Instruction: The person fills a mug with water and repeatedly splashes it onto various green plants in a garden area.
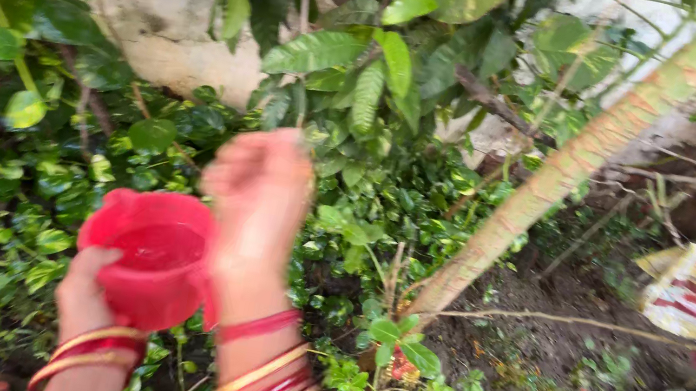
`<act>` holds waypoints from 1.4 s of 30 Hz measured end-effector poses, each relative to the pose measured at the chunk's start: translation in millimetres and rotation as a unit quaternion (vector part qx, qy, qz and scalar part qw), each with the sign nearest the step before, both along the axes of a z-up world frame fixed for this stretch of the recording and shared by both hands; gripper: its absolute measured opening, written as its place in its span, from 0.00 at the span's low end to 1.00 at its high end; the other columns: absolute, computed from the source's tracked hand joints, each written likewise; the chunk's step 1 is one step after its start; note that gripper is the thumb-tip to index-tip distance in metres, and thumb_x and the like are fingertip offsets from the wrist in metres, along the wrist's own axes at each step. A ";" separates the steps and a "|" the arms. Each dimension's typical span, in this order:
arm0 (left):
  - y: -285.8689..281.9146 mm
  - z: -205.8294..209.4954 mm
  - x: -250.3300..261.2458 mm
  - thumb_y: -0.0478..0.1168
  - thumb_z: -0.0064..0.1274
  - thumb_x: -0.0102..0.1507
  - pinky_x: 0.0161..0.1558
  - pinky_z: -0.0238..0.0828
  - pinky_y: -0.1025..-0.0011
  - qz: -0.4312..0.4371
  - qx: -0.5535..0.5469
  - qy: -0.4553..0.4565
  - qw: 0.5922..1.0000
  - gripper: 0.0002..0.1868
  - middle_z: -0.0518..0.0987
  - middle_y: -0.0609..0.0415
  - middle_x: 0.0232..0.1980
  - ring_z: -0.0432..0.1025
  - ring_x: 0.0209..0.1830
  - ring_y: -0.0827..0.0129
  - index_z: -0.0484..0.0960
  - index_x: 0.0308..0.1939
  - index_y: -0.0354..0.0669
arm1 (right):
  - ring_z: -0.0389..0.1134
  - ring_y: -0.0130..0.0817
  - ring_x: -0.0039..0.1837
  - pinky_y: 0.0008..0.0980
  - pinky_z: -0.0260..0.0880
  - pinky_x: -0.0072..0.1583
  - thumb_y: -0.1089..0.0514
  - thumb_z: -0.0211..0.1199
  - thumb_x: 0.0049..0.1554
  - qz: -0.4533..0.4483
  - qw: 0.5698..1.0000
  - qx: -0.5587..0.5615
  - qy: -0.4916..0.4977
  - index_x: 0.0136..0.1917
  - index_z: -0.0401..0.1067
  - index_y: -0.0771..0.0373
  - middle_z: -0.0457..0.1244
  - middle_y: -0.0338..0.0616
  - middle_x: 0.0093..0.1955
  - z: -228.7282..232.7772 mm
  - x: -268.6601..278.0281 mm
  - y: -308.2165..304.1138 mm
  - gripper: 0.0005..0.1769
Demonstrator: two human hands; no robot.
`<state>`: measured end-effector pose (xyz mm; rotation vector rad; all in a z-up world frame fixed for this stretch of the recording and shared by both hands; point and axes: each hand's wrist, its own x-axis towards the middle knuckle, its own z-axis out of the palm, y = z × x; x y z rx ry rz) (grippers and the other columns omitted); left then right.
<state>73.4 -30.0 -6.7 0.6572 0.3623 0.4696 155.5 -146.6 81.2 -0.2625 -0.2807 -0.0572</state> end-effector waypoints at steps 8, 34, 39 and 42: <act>5.0 34.5 22.7 0.46 0.49 0.58 0.53 0.77 0.52 0.066 0.056 -0.028 0.996 0.15 0.80 0.51 0.53 0.77 0.51 0.58 0.75 0.46 0.46 | 0.63 0.28 0.66 0.38 0.58 0.63 0.53 0.58 0.58 -0.137 0.899 -0.312 0.274 0.66 0.68 0.52 0.65 0.35 0.65 -39.0 4.6 -51.5 0.22; 17.9 44.6 -23.1 0.47 0.49 0.55 0.55 0.76 0.54 -0.007 0.038 0.003 0.999 0.25 0.82 0.50 0.54 0.78 0.52 0.57 0.77 0.56 0.45 | 0.69 0.26 0.28 0.26 0.67 0.33 0.50 0.59 0.57 -0.135 0.323 -0.908 -0.231 0.36 0.78 0.57 0.69 0.35 0.31 37.9 65.5 -71.5 0.13; 22.4 44.9 -20.8 0.46 0.49 0.53 0.51 0.76 0.52 -0.024 0.029 0.019 0.999 0.22 0.82 0.51 0.51 0.78 0.48 0.56 0.78 0.51 0.49 | 0.73 0.29 0.35 0.28 0.71 0.40 0.43 0.62 0.60 -0.208 0.513 -0.820 -0.144 0.42 0.78 0.62 0.70 0.43 0.32 37.1 23.0 -85.1 0.20; 16.8 37.1 -16.0 0.47 0.52 0.55 0.52 0.76 0.53 0.004 0.043 0.003 0.999 0.19 0.80 0.52 0.50 0.76 0.50 0.58 0.76 0.48 0.46 | 0.73 0.31 0.37 0.34 0.74 0.43 0.43 0.61 0.61 -0.139 0.557 -0.782 -0.243 0.44 0.78 0.59 0.70 0.43 0.35 35.1 6.1 -44.1 0.18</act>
